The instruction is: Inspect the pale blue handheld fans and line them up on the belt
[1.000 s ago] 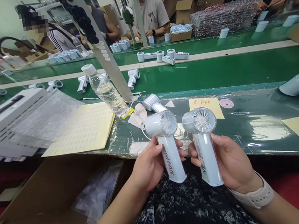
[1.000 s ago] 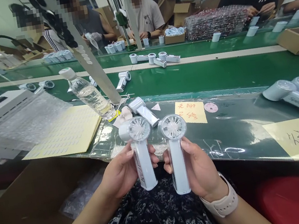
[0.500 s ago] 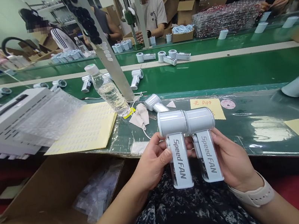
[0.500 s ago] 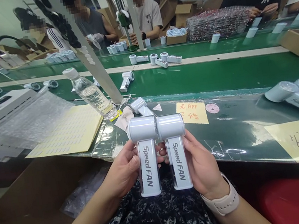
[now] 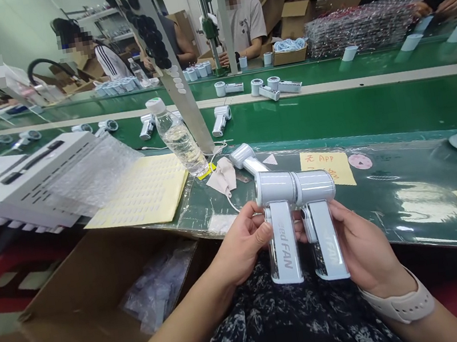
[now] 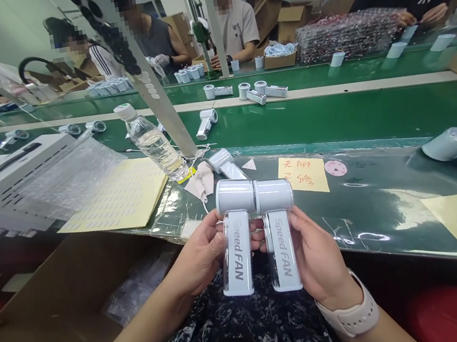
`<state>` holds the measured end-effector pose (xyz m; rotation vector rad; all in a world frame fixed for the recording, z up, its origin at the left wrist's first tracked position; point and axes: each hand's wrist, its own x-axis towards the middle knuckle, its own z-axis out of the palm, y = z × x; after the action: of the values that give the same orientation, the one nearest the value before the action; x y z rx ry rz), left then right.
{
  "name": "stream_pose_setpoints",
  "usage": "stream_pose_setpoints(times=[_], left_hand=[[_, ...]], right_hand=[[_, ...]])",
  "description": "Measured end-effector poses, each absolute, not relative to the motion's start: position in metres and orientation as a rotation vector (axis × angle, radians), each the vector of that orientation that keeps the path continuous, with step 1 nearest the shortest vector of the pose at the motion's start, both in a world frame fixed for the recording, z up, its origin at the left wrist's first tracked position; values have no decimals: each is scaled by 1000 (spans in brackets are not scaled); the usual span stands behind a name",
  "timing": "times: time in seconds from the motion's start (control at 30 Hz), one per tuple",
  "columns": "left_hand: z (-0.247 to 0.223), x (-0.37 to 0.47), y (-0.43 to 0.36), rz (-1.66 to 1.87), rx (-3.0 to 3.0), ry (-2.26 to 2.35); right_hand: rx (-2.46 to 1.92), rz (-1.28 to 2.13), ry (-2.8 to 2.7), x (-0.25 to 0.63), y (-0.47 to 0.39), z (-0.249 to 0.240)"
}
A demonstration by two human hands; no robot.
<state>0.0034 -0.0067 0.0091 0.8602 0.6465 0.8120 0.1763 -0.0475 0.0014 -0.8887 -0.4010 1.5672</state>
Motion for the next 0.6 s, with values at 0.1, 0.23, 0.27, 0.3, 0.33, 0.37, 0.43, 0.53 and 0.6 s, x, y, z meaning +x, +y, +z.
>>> stream_pose_setpoints(times=[0.1, 0.23, 0.27, 0.3, 0.33, 0.37, 0.43, 0.53, 0.6], left_hand=[[8, 2, -7, 799, 863, 660], [8, 1, -8, 814, 902, 647], [9, 1, -8, 816, 913, 644], [9, 1, -8, 817, 920, 642], [9, 1, -9, 816, 925, 638], [9, 1, -9, 815, 931, 632], [9, -1, -8, 807, 943, 622], [6, -5, -7, 790, 990, 616], [5, -8, -7, 781, 1068, 641]], right_hand=[[-873, 1580, -384, 176, -48, 2], [-862, 1589, -389, 176, -49, 2], [-862, 1587, -390, 176, -49, 3], [-863, 1585, -392, 176, -49, 4], [-864, 1582, -394, 175, -50, 4], [-865, 1580, -399, 175, -50, 5], [-870, 1569, -424, 175, -51, 5], [-888, 1509, -513, 177, -53, -2], [-904, 1425, -654, 181, -56, -9]])
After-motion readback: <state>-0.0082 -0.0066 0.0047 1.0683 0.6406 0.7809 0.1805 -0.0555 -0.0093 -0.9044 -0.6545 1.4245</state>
